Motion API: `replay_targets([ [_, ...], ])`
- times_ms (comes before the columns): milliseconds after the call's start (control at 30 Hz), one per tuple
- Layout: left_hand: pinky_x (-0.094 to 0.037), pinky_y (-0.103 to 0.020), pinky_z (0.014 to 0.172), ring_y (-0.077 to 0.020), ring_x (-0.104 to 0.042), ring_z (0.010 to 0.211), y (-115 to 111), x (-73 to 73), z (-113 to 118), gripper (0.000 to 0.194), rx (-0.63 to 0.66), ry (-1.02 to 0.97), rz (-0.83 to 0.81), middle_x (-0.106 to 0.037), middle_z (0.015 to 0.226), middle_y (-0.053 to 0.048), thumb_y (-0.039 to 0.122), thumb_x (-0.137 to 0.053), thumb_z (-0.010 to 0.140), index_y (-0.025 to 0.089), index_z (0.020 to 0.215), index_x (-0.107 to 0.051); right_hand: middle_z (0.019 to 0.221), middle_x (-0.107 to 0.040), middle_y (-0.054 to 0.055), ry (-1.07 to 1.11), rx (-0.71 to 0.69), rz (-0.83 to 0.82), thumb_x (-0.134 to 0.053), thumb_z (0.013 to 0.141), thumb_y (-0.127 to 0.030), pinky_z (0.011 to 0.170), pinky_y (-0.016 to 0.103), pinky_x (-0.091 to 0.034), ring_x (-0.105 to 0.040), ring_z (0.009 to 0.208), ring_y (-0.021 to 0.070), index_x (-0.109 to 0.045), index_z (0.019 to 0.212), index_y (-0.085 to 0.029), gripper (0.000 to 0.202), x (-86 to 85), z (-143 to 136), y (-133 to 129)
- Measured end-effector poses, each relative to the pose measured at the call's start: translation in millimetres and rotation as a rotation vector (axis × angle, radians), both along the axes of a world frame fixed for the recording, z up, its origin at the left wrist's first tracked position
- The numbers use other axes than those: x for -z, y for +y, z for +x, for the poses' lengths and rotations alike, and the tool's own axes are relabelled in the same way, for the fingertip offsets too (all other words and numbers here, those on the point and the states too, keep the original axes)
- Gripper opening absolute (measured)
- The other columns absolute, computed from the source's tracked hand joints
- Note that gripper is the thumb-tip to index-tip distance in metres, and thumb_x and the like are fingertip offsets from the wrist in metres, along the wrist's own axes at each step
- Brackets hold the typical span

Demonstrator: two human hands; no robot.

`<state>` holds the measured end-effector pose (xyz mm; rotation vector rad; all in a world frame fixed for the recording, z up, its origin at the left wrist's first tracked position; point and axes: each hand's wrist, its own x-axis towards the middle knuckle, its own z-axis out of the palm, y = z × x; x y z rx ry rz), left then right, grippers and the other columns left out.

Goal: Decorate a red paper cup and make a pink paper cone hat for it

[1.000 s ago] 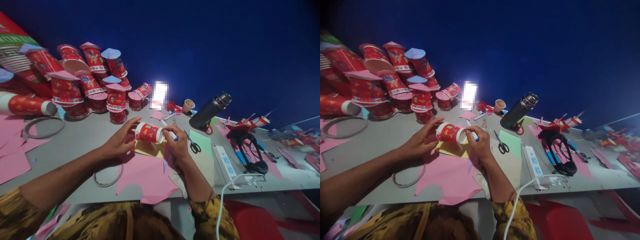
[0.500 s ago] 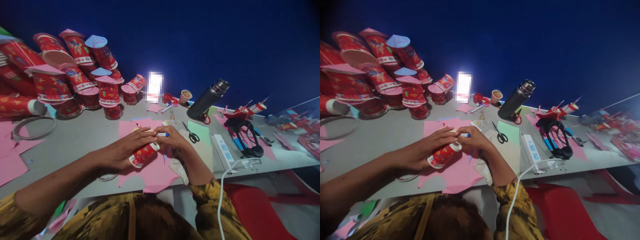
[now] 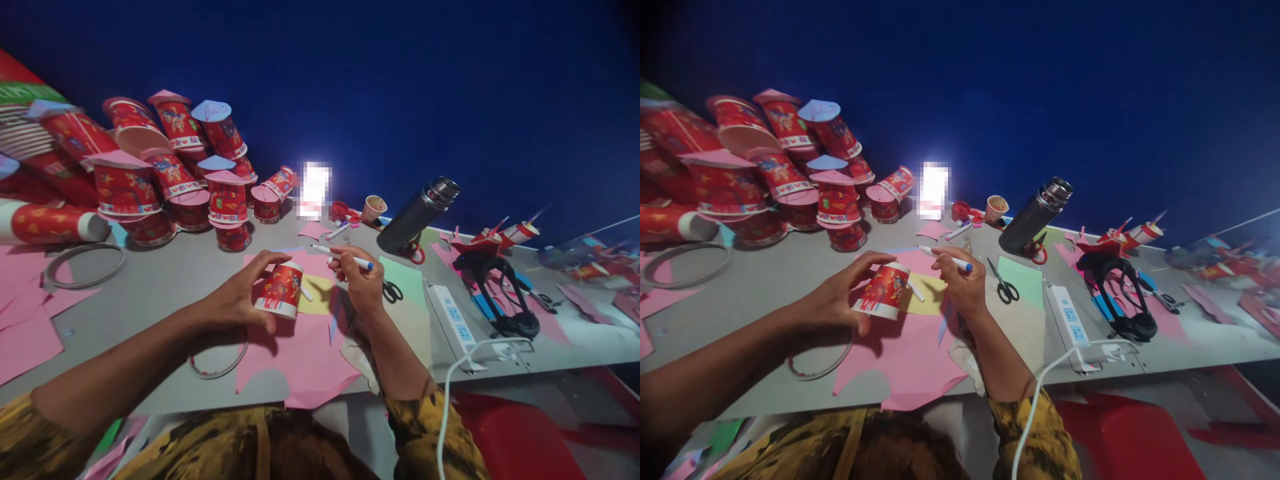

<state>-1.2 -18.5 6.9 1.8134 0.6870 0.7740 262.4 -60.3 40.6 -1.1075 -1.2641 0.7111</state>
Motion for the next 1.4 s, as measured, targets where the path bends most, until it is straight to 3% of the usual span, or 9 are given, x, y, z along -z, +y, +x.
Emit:
replay_targets([
  [167,-0.057,-0.063,0.11,-0.0407,-0.064,0.13,-2.0,-8.0,1.1,0.094,-0.037,0.006,0.03,-0.058,0.148,-0.013,0.067,-0.092,0.071,0.036,0.151,-0.054,0.07,-0.075,0.002,-0.059,-0.042,0.024,-0.076,0.096,-0.052,0.056,0.026,-0.054,-0.068,0.06,0.0149,-0.078,0.094,-0.02,0.032,-1.0,-4.8,-9.9],
  [400,-0.061,-0.059,0.106,-0.0361,-0.068,0.124,-0.3,-7.3,3.0,0.087,-0.038,0.055,0.047,-0.055,0.147,-0.011,0.046,-0.093,0.075,0.034,0.149,-0.049,0.08,-0.078,0.003,-0.166,-0.09,0.043,-0.076,0.096,-0.042,0.062,0.026,-0.057,-0.075,0.066,0.0163,-0.076,0.096,-0.021,0.022,-2.3,-5.3,-11.5],
  [633,-0.049,-0.065,0.122,-0.0384,-0.059,0.142,4.7,3.0,5.1,0.094,-0.024,0.061,0.198,-0.054,0.15,-0.011,0.041,-0.097,0.073,0.035,0.152,-0.047,0.086,-0.081,0.004,-0.357,-0.071,0.241,-0.075,0.099,-0.034,0.066,0.028,-0.058,-0.075,0.07,0.0166,-0.079,0.091,-0.022,0.014,-4.6,-7.4,-12.4],
  [800,-0.05,-0.06,0.123,-0.0372,-0.055,0.147,4.4,2.8,5.6,0.088,-0.006,0.068,0.3,-0.053,0.153,-0.012,0.037,-0.091,0.08,0.033,0.154,-0.044,0.085,-0.081,0.005,-0.425,-0.037,0.376,-0.073,0.1,-0.026,0.065,0.027,-0.058,-0.075,0.071,0.0161,-0.077,0.095,-0.021,0.009,-2.0,-8.5,-10.8],
  [1000,-0.051,-0.057,0.121,-0.0374,-0.057,0.146,2.4,0.4,7.0,0.088,-0.027,0.111,0.387,-0.054,0.154,-0.013,0.045,-0.092,0.081,0.03,0.153,-0.044,0.085,-0.082,0.004,-0.515,-0.032,0.498,-0.07,0.103,-0.023,0.071,0.029,-0.061,-0.077,0.076,0.0179,-0.075,0.099,-0.022,0.006,-0.8,-11.7,-11.5],
  [1400,-0.053,-0.053,0.119,-0.0337,-0.06,0.141,-2.5,1.3,9.6,0.089,-0.019,0.081,0.409,-0.056,0.151,-0.011,0.042,-0.094,0.08,0.032,0.155,-0.045,0.083,-0.081,0.003,-0.616,-0.102,0.466,-0.065,0.104,-0.024,0.069,0.031,-0.06,-0.076,0.073,0.0173,-0.072,0.096,-0.022,0.011,2.0,-9.9,-11.4],
])
